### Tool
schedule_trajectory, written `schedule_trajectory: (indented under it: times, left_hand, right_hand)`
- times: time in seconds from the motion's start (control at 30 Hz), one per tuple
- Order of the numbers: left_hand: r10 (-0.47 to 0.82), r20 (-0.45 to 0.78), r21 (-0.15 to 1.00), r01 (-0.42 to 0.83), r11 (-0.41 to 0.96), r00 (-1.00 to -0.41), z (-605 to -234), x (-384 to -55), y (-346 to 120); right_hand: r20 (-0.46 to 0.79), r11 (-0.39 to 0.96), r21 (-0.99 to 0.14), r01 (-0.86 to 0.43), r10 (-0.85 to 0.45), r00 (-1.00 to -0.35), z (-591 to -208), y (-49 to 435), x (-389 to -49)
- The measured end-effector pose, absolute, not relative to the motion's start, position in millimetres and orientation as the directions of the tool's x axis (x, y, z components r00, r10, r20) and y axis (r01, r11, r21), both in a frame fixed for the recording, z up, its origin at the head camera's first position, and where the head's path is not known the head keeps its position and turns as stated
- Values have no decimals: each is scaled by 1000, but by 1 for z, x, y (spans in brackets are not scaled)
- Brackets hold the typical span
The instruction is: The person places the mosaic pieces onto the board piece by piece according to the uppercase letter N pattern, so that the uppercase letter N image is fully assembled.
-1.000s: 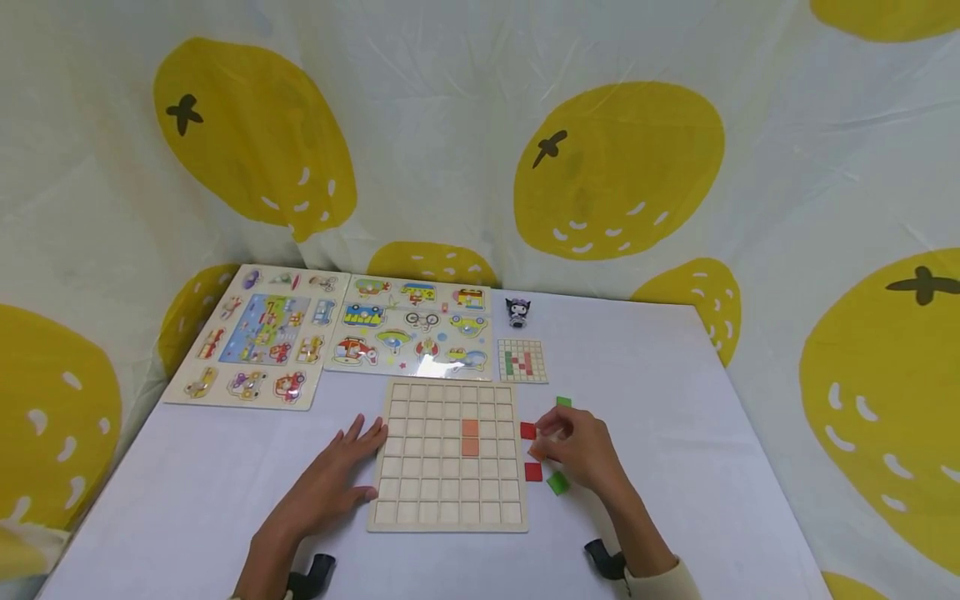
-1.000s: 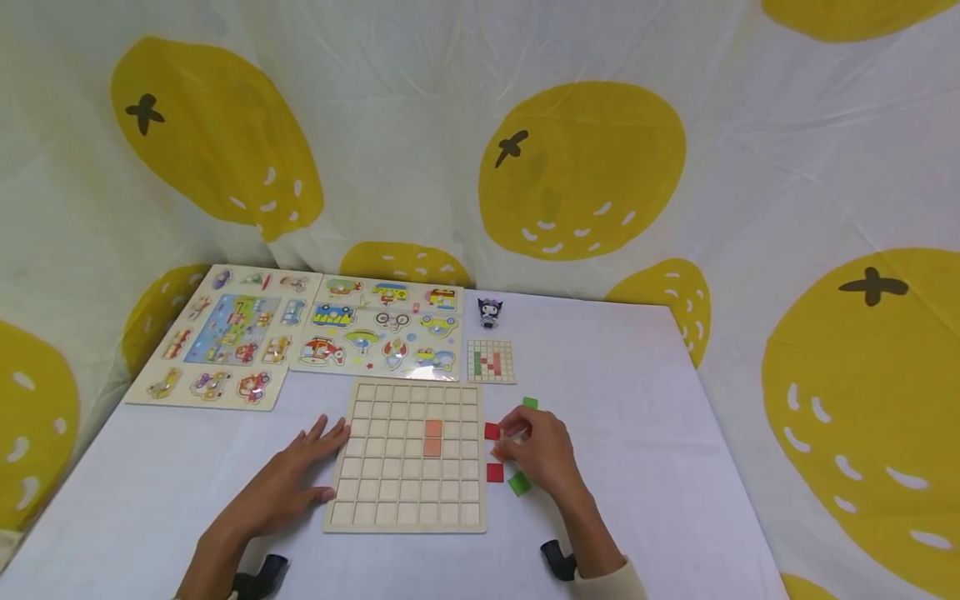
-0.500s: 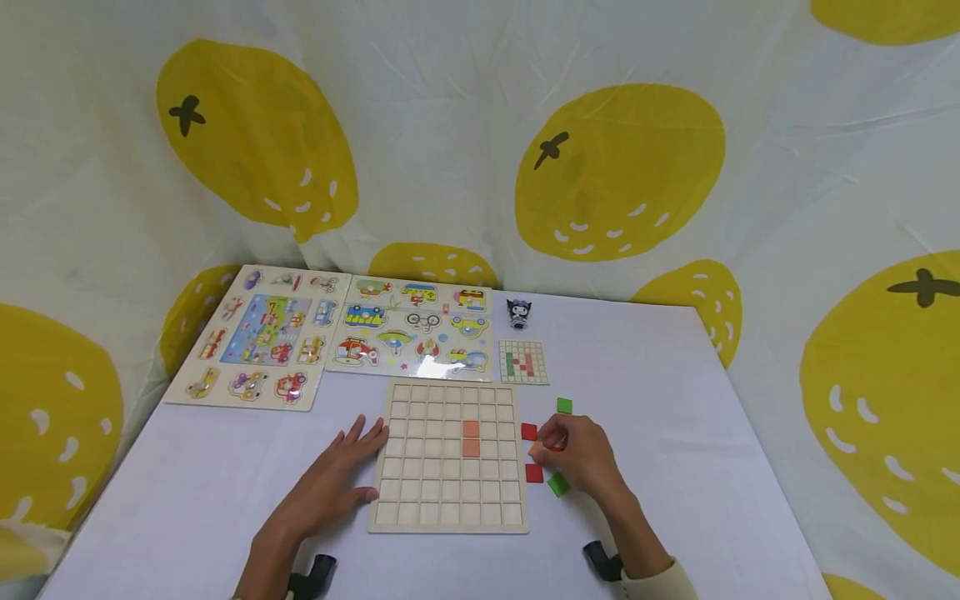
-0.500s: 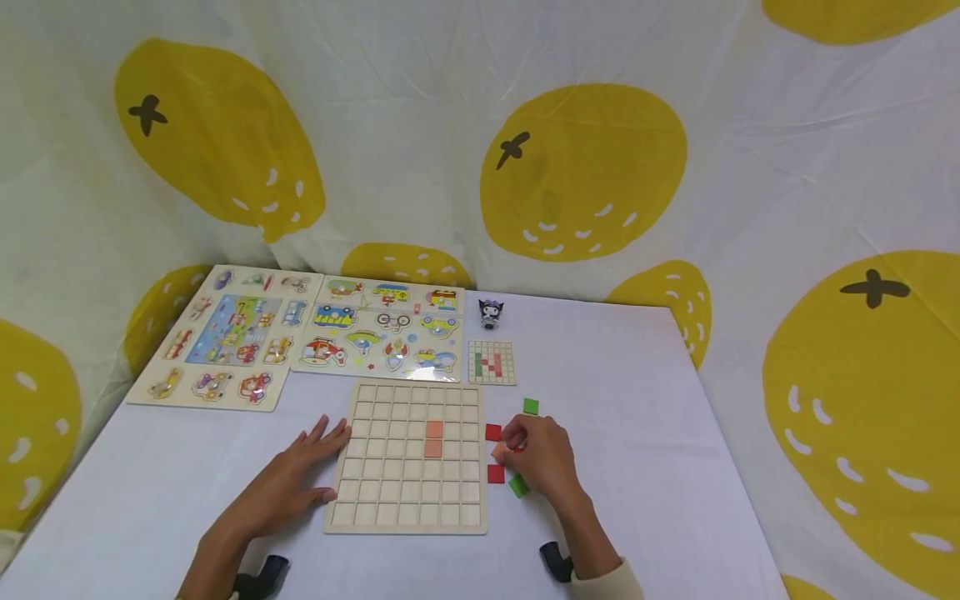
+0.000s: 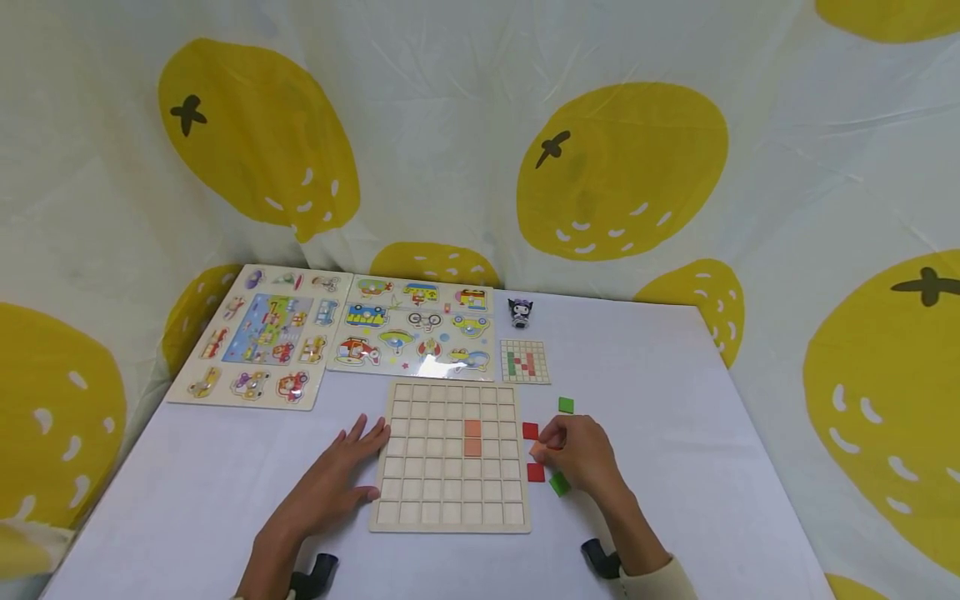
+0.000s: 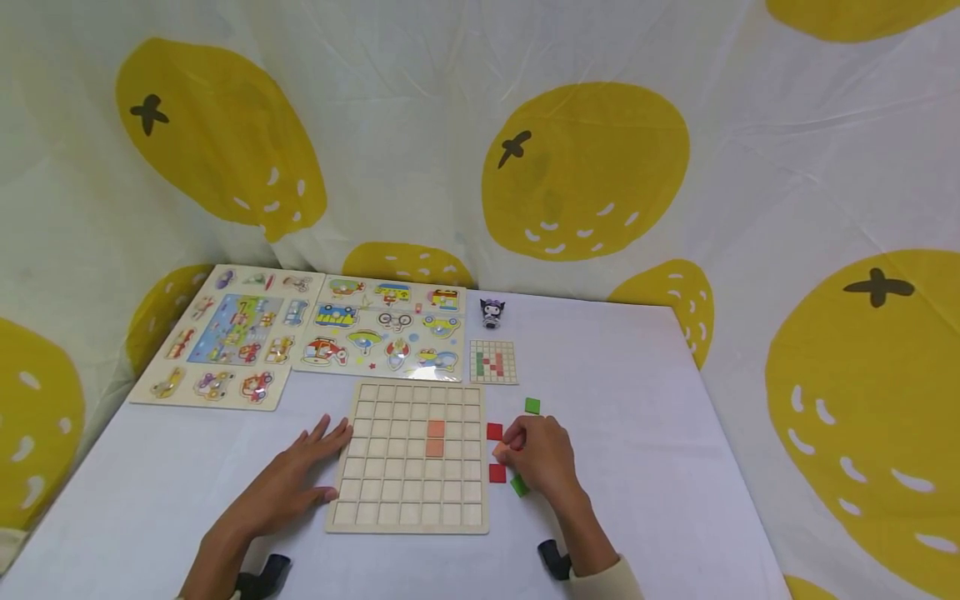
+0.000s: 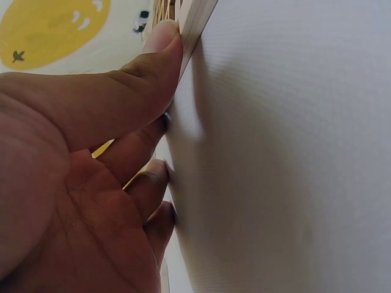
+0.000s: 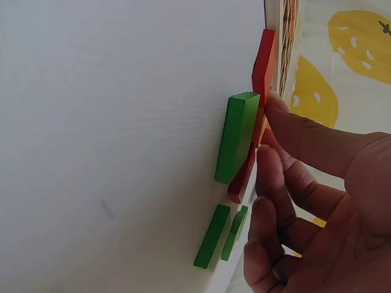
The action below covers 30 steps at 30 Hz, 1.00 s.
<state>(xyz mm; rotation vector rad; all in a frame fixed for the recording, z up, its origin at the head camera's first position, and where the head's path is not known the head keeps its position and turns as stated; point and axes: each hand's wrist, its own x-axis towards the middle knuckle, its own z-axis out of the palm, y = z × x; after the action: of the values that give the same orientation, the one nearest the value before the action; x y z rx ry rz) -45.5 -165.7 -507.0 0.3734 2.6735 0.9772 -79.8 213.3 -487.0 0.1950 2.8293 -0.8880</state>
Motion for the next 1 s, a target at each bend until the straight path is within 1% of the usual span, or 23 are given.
schedule_trajectory:
  times: [0.17,0.47,0.77,1.0]
  left_hand:
    - [332,-154,652,156,742,-931,-508,-46,-166]
    - [330,-158,645,156,748,-931,-507,-46,-166]
    - [331,-160,652,152,743,-930,-506,-46,-166]
    - [331,-163,648,152,746,-929,-506,-46,-166]
  right_hand:
    - [-205,827,-533,180,80,-976,-484,212,-79]
    - [-201,829,-538,151,48,-978,-480,209,-77]
    - [-161,865,-488,113,38,-986,-483,205,-75]
    - [-168,823,-549,146,62,-984,-481,206,-74]
